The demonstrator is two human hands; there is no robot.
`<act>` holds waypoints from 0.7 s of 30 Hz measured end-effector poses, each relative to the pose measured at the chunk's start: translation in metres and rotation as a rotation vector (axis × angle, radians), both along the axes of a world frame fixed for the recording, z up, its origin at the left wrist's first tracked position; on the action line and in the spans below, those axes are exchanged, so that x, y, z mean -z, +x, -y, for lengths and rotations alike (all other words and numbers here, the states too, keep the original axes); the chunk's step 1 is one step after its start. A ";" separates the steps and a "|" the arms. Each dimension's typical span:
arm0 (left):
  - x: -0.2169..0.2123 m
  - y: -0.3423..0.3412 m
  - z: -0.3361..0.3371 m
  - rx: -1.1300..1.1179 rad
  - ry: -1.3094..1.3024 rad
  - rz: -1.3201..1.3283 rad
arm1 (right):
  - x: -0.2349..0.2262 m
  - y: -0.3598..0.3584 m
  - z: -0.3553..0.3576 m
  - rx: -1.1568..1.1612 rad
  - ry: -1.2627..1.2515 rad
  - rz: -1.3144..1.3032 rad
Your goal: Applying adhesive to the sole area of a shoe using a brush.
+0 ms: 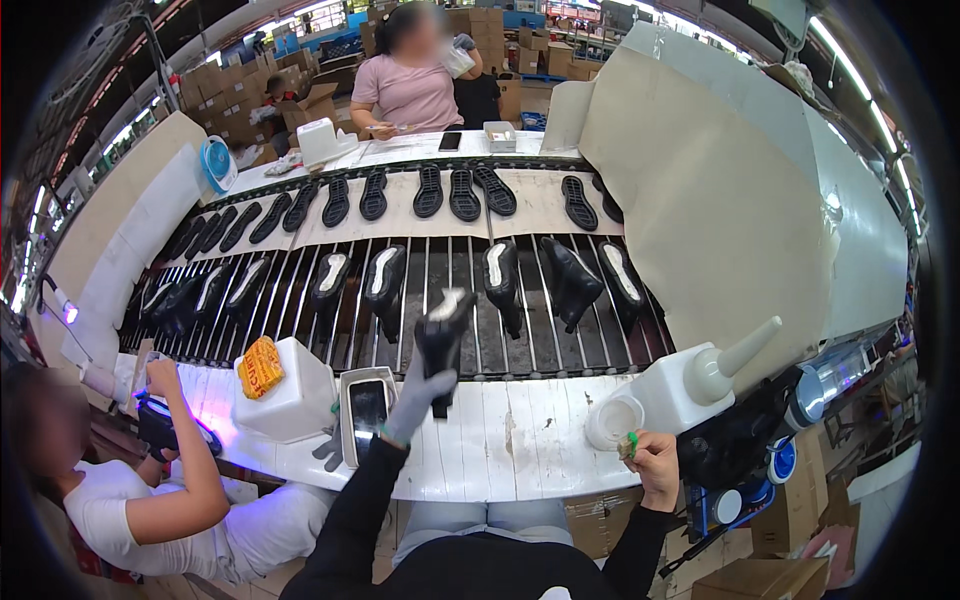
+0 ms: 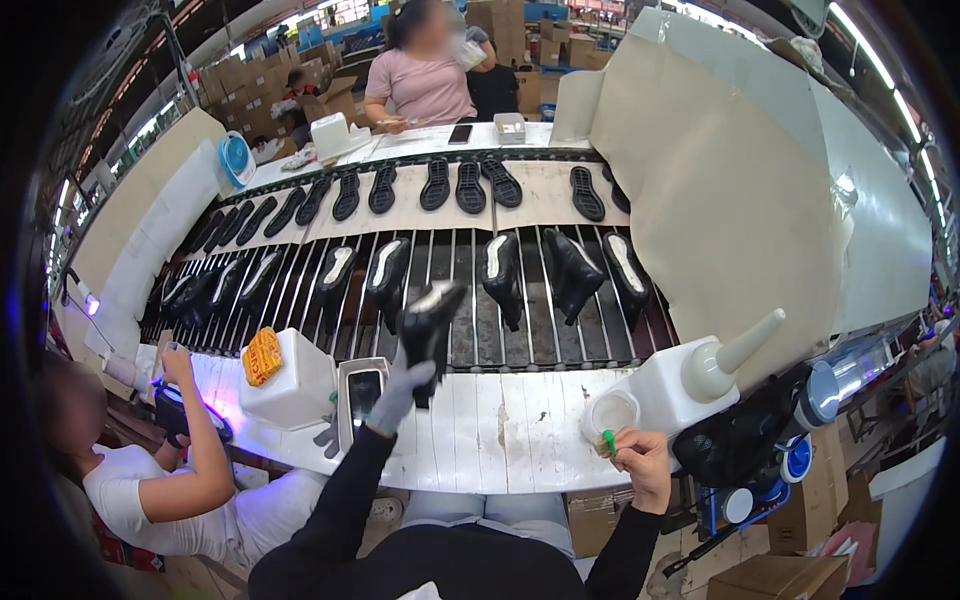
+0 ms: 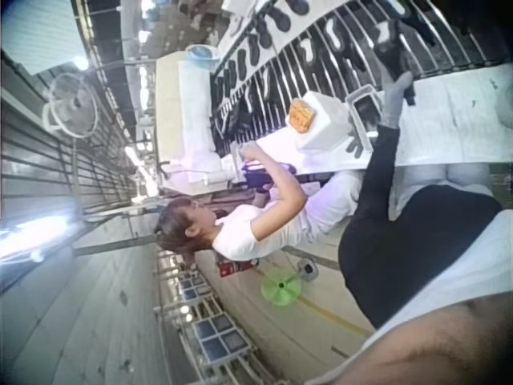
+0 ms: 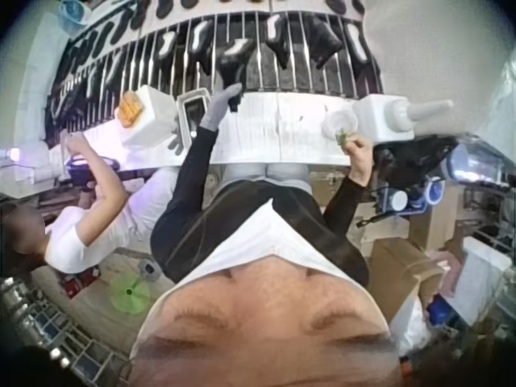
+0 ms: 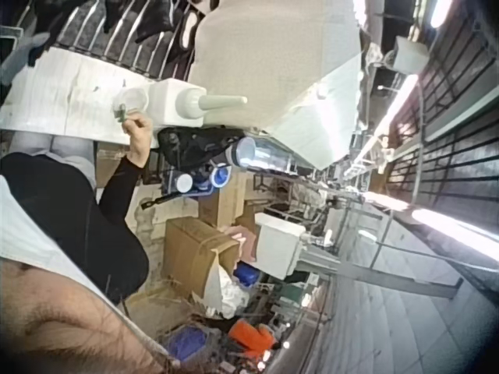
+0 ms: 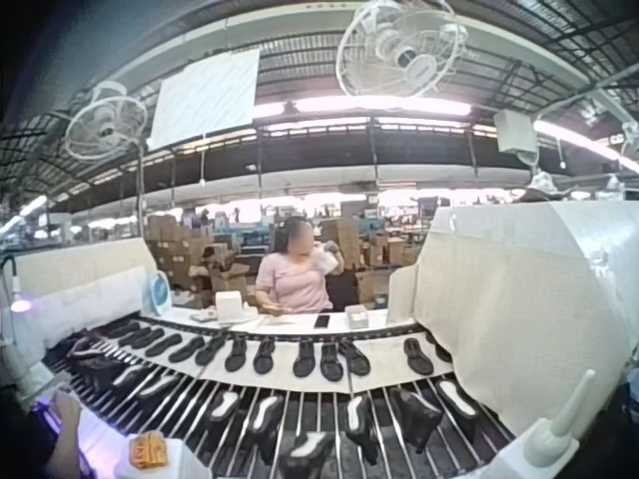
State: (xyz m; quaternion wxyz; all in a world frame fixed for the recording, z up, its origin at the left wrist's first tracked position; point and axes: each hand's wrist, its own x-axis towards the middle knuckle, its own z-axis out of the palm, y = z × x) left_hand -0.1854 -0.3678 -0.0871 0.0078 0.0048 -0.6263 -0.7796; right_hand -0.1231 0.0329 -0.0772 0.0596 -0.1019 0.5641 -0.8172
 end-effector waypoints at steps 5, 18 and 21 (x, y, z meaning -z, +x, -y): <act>0.026 -0.106 0.043 -0.228 -0.566 0.061 | 0.000 0.002 0.007 0.018 -0.003 -0.015; 0.063 -0.082 0.050 -0.577 -0.725 -0.133 | -0.010 -0.145 0.094 0.287 0.111 0.239; 0.062 -0.083 0.050 -0.544 -0.687 -0.116 | 0.061 -0.241 0.091 0.659 0.300 0.108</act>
